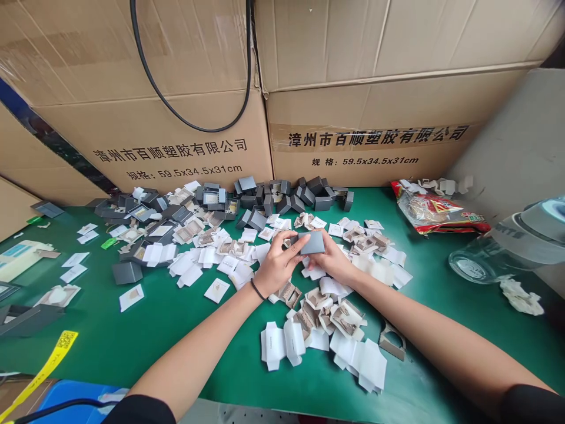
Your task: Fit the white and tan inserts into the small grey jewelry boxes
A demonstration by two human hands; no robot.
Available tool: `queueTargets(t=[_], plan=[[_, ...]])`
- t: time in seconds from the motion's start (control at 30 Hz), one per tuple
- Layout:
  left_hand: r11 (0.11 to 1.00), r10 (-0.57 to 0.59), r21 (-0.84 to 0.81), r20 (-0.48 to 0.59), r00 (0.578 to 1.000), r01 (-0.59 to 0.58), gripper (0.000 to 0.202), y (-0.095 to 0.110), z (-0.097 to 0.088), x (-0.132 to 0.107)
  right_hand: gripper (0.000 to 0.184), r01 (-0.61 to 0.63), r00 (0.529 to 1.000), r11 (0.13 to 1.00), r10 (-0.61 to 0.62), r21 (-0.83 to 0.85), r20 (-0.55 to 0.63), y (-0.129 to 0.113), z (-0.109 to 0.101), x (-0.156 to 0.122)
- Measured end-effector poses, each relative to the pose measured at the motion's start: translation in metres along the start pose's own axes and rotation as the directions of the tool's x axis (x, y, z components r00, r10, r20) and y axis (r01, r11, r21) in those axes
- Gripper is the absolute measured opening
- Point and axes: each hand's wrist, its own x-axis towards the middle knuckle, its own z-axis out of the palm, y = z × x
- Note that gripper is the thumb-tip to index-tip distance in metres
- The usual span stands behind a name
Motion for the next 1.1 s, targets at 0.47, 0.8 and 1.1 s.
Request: queueTargets(t=[0.47,0.8,1.1], plan=[[0.991,0.103,0.090,-0.001,0.995,-0.103,0.056,0.001,-0.011,0.010,0.035,0.271,0.956,0.874,-0.295,-0.402,0.004,-0.011,-0.007,0.005],[0.954,-0.049,0.295,-0.005,0.999,0.048,0.050,-0.012,-0.010,0.058,0.041,0.083,0.939,0.388,-0.338,-0.918,-0.058,0.002,-0.018,0.011],[0.769,-0.390,0.591,0.132,0.911,0.243,0.056,-0.052,0.015,0.091,0.045,0.161,0.950,0.264,-0.303,-0.951,0.077,0.008,-0.016,0.006]])
